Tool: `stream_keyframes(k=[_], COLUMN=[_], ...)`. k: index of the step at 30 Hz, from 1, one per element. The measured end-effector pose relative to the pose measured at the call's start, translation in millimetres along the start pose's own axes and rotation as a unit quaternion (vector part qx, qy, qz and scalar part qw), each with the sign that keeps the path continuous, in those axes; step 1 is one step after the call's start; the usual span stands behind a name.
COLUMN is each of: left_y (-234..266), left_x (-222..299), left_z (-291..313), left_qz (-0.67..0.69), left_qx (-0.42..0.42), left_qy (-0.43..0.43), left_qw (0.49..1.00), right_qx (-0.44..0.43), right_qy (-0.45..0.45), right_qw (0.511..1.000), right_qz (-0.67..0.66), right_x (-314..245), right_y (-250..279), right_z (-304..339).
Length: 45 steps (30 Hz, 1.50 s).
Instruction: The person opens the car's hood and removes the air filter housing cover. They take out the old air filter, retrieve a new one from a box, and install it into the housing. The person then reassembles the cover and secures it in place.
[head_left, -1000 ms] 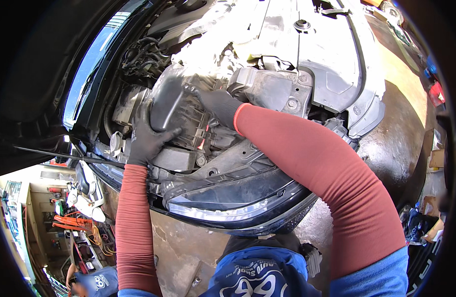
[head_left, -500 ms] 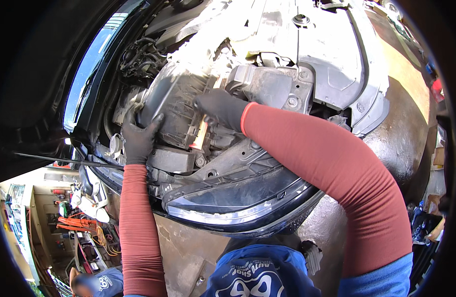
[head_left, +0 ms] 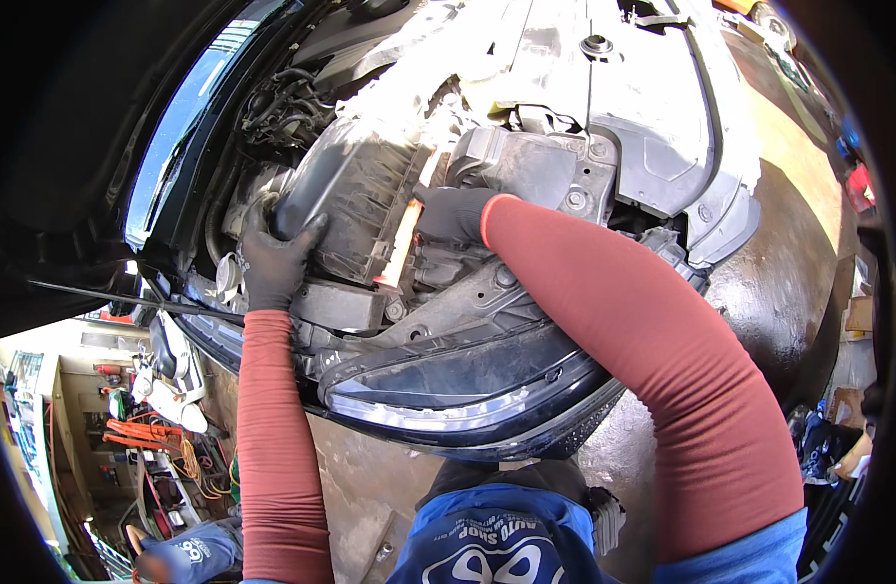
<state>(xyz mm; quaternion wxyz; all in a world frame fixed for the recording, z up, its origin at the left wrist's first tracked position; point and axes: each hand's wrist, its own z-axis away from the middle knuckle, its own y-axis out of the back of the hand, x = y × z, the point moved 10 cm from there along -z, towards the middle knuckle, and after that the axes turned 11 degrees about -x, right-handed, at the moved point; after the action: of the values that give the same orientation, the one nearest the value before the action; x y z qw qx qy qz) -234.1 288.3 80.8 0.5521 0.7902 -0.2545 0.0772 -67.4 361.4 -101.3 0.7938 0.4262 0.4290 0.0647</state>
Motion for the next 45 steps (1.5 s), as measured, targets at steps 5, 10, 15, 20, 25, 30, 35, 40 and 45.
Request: stream_keyframes(k=[5,10,15,20,25,30,35,40,45], left_y=[-0.1,0.9,-2.8,-21.3,-26.1,-31.7,-45.8,-48.9,-50.8], left_x=[5.8,10.5,2.4,-3.8,-7.5,-16.1,-44.6,-74.5,-73.9], left_z=[0.3,0.3,-0.3,0.8,3.4,3.5,-28.5,-54.6,-46.2], left_qz=[0.004,-0.036,-0.008,-0.014,-0.061,-0.214,-0.011,-0.063,-0.068], left_qx=[-0.004,0.008,-0.010,-0.071,-0.088,-0.134,-0.246,-0.273,-0.225], left_qy=[0.002,-0.027,0.001,0.038,0.055,0.098,0.183,0.290,0.275], left_qw=[1.000,0.999,1.000,0.997,0.993,0.963,0.952,0.915,0.932], right_qx=[-0.029,0.059,0.040,-0.053,-0.007,0.014,0.090,0.121,0.114], right_qy=[0.070,0.029,-0.091,0.025,0.131,-0.058,-0.064,-0.086,-0.082], right_qw=[0.944,0.995,0.994,0.980,0.956,0.839,0.817,0.765,0.752], right_qz=[0.322,0.078,0.045,0.188,0.264,-0.541,-0.565,-0.627,-0.644], right_x=[-29.0,-6.0,10.8,-10.1,-45.4,-12.8,-13.3,-4.0,2.2], right_y=[-10.3,12.3,15.3,6.7,7.5,-8.0,-7.1,-13.5,-17.3], right_z=[5.0,10.0,1.0,2.3,15.3,21.6,21.6,17.6,15.8])
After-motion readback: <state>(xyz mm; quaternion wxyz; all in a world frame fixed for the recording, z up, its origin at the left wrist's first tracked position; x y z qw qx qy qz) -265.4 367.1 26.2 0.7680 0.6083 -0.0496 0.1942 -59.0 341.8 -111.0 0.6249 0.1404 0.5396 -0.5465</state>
